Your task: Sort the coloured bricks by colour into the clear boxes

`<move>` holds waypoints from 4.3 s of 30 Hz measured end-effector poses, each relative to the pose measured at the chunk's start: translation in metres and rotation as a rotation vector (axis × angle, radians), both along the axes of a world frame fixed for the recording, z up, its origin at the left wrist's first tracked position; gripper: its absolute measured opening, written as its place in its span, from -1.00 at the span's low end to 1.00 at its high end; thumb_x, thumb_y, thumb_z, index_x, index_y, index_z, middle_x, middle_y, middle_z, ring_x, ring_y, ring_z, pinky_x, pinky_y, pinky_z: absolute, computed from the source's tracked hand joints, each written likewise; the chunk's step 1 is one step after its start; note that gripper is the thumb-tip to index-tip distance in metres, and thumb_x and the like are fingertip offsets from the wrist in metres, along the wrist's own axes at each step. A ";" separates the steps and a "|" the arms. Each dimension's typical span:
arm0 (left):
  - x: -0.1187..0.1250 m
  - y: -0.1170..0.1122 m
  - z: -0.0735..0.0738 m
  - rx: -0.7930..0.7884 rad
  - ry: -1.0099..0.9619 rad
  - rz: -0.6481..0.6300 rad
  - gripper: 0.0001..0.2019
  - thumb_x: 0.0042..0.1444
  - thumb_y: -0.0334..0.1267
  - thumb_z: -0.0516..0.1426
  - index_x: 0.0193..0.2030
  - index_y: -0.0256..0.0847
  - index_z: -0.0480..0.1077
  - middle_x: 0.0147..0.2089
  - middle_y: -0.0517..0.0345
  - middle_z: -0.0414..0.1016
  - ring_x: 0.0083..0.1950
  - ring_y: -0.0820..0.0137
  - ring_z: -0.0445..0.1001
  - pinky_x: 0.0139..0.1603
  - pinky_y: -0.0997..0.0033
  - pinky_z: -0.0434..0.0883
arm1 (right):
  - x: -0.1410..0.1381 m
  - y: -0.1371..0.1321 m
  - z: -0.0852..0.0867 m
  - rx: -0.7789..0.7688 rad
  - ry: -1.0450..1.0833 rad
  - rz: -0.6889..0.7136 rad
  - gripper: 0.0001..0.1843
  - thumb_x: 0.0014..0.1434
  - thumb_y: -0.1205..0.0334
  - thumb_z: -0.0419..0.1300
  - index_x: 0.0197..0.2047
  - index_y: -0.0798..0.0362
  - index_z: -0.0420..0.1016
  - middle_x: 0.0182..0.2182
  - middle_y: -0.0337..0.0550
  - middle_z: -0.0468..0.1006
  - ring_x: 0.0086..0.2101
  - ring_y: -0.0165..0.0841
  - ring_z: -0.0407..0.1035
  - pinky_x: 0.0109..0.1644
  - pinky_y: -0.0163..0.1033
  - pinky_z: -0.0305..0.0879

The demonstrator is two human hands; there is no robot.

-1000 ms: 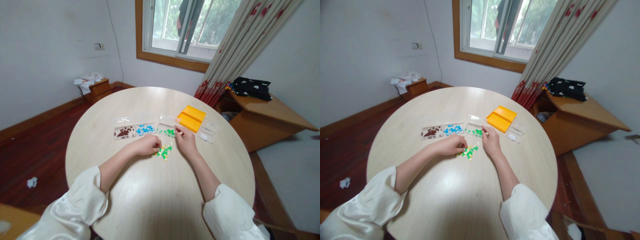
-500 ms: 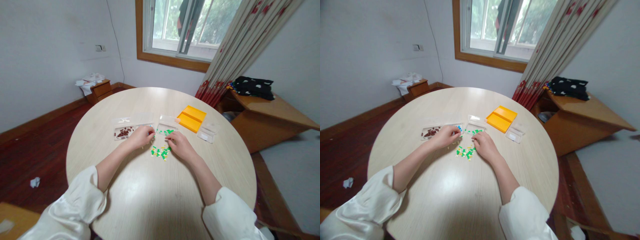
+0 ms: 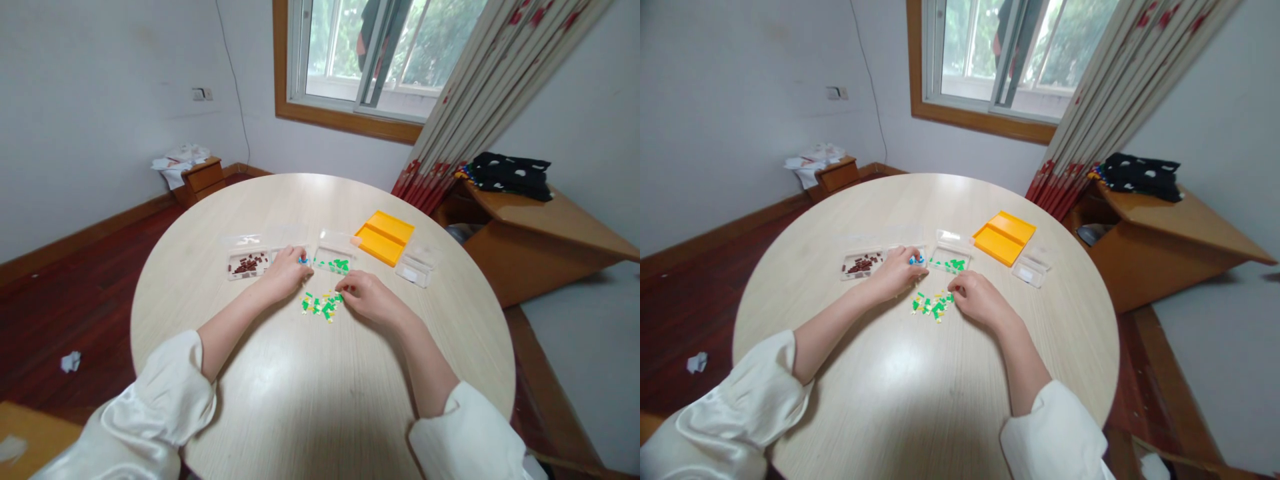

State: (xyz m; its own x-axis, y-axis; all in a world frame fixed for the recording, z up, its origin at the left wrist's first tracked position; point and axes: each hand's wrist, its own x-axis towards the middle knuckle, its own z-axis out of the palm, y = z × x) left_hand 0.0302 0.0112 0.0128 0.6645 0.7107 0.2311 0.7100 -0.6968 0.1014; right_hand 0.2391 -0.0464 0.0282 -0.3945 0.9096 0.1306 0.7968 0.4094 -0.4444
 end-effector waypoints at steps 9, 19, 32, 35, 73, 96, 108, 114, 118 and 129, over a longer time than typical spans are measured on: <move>0.001 0.004 -0.006 0.026 -0.005 -0.007 -0.81 0.11 -0.37 0.06 -0.31 -0.23 0.52 -0.15 -0.04 0.36 -0.09 0.22 0.23 -0.14 0.27 0.20 | 0.002 -0.002 0.002 -0.068 0.031 0.001 -0.77 0.02 0.46 0.08 -0.31 0.10 0.54 -0.34 -0.10 0.57 -0.32 -0.36 0.40 -0.21 -0.30 0.25; 0.001 0.005 -0.009 0.042 -0.021 0.004 -0.82 0.10 -0.39 0.05 -0.32 -0.25 0.50 -0.13 -0.05 0.38 -0.09 0.22 0.24 -0.13 0.25 0.23 | 0.007 -0.002 -0.001 -0.135 0.047 0.022 -0.77 -0.04 0.50 0.10 -0.35 0.10 0.53 -0.39 -0.14 0.55 -0.39 -0.40 0.37 -0.26 -0.33 0.26; 0.000 0.002 -0.005 0.045 -0.045 0.010 -0.80 0.13 -0.38 0.03 -0.32 -0.25 0.50 -0.13 -0.06 0.38 -0.09 0.23 0.26 -0.12 0.23 0.25 | -0.002 -0.001 0.001 -0.156 0.018 -0.015 -0.85 0.04 0.45 0.14 -0.39 0.11 0.53 -0.40 -0.12 0.56 -0.38 -0.39 0.40 -0.26 -0.33 0.26; 0.001 0.001 -0.004 0.037 -0.047 0.006 -0.79 0.13 -0.39 0.02 -0.33 -0.26 0.49 -0.14 -0.07 0.38 -0.09 0.22 0.25 -0.13 0.22 0.25 | -0.002 -0.001 0.000 -0.133 0.007 -0.009 -0.86 0.05 0.46 0.14 -0.38 0.11 0.52 -0.39 -0.11 0.56 -0.36 -0.38 0.40 -0.25 -0.32 0.26; 0.003 -0.002 -0.003 0.029 -0.099 -0.017 -0.87 0.14 -0.32 0.08 -0.33 -0.28 0.44 -0.12 -0.04 0.37 -0.07 0.24 0.25 -0.08 0.24 0.21 | 0.002 0.030 -0.027 0.365 0.367 -0.318 -0.77 0.13 0.30 0.06 -0.21 0.10 0.51 -0.30 -0.03 0.56 -0.33 -0.31 0.38 -0.23 -0.19 0.31; 0.001 0.002 -0.006 0.063 -0.095 -0.001 -0.87 0.14 -0.32 0.06 -0.33 -0.27 0.42 -0.14 -0.03 0.38 -0.10 0.24 0.25 -0.10 0.25 0.22 | 0.001 0.005 0.000 0.125 -0.020 -0.005 -0.86 0.11 0.41 0.14 -0.31 0.10 0.53 -0.31 -0.06 0.57 -0.24 -0.29 0.39 -0.12 -0.19 0.19; 0.001 0.003 -0.008 0.074 -0.099 0.001 -0.88 0.13 -0.34 0.08 -0.34 -0.29 0.43 -0.14 -0.04 0.39 -0.10 0.23 0.27 -0.12 0.25 0.24 | -0.004 -0.001 0.001 -0.052 -0.025 0.000 -0.76 0.05 0.50 0.08 -0.32 0.13 0.55 -0.33 -0.07 0.57 -0.31 -0.36 0.41 -0.19 -0.32 0.25; 0.000 0.004 -0.008 0.080 -0.111 -0.001 -0.87 0.14 -0.33 0.07 -0.35 -0.28 0.42 -0.15 -0.03 0.39 -0.11 0.24 0.27 -0.12 0.26 0.24 | -0.006 0.001 -0.001 -0.060 -0.044 -0.036 -0.78 0.05 0.51 0.08 -0.40 0.13 0.53 -0.40 -0.09 0.57 -0.38 -0.39 0.40 -0.27 -0.34 0.24; 0.001 0.003 -0.009 0.078 -0.116 -0.007 -0.88 0.13 -0.33 0.08 -0.35 -0.28 0.42 -0.15 -0.04 0.38 -0.10 0.24 0.27 -0.12 0.26 0.24 | -0.006 0.000 -0.002 -0.072 -0.042 -0.035 -0.79 0.06 0.51 0.07 -0.40 0.14 0.52 -0.40 -0.08 0.56 -0.38 -0.39 0.39 -0.27 -0.34 0.23; 0.001 0.002 -0.008 0.087 -0.139 -0.036 -0.87 0.15 -0.33 0.07 -0.34 -0.27 0.43 -0.17 -0.02 0.39 -0.13 0.26 0.26 -0.14 0.29 0.20 | 0.000 0.016 -0.015 0.320 0.331 -0.185 -0.87 0.12 0.35 0.08 -0.38 0.08 0.46 -0.41 -0.13 0.52 -0.36 -0.35 0.39 -0.23 -0.25 0.30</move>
State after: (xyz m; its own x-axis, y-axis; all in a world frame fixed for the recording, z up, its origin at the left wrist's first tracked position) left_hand 0.0310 0.0133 0.0044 0.6468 0.6600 0.3821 0.6675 -0.7323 0.1348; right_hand 0.2393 -0.0307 0.0128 -0.1203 0.8545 0.5053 0.7064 0.4314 -0.5612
